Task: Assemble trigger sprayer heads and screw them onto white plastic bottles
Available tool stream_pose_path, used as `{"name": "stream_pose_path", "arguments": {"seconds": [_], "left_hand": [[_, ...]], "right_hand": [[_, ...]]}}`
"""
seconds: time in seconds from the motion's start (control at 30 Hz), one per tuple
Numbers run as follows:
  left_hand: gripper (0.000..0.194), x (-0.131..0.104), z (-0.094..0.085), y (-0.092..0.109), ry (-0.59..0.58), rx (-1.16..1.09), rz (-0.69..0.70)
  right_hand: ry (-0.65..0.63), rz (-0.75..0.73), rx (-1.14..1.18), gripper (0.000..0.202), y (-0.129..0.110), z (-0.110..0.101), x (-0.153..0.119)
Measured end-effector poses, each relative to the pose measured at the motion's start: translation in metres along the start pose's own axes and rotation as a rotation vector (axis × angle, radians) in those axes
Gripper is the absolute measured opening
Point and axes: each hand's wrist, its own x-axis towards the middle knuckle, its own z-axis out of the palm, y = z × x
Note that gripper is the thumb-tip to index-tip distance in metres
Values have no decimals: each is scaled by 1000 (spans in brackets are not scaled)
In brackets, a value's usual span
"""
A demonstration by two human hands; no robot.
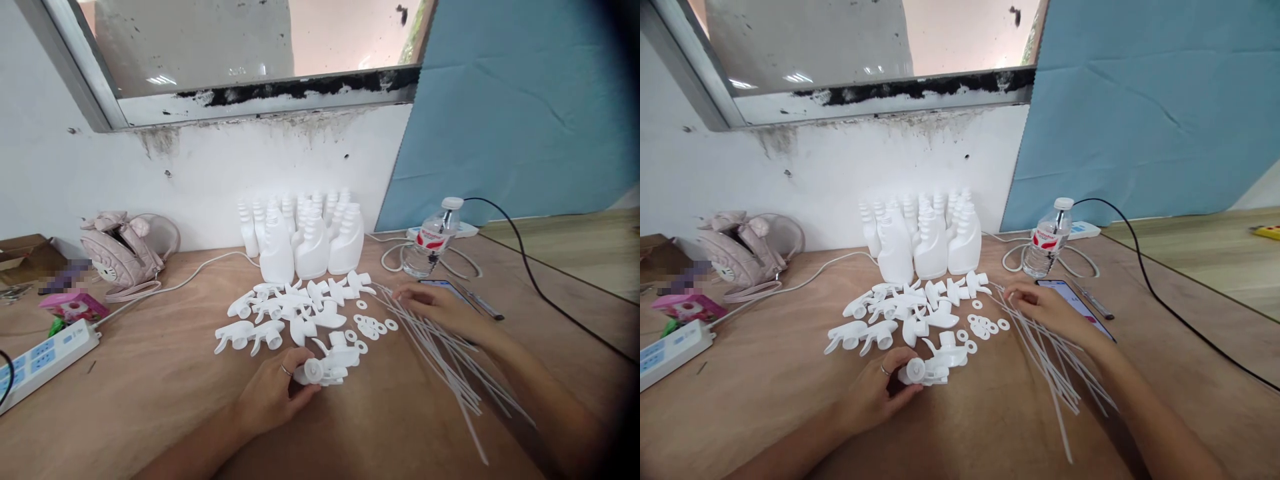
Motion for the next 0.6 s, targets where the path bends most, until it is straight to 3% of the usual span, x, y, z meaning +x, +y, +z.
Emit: {"name": "stream_pose_path", "arguments": {"seconds": [0.13,0.27,0.43,0.6], "left_hand": [[34,0,0,0,-5,7,-1],[35,0,-1,1,-11,-5,-14],[34,2,-2,5,-25,1,-37],[38,3,-2,4,-14,-30,-14]], "right_hand": [[124,101,552,24,-3,-13,-1],[206,-11,1010,35,-11,2,1],[39,8,898,23,-41,64,-15],[-109,-157,543,33,-70,117,-43]]}}
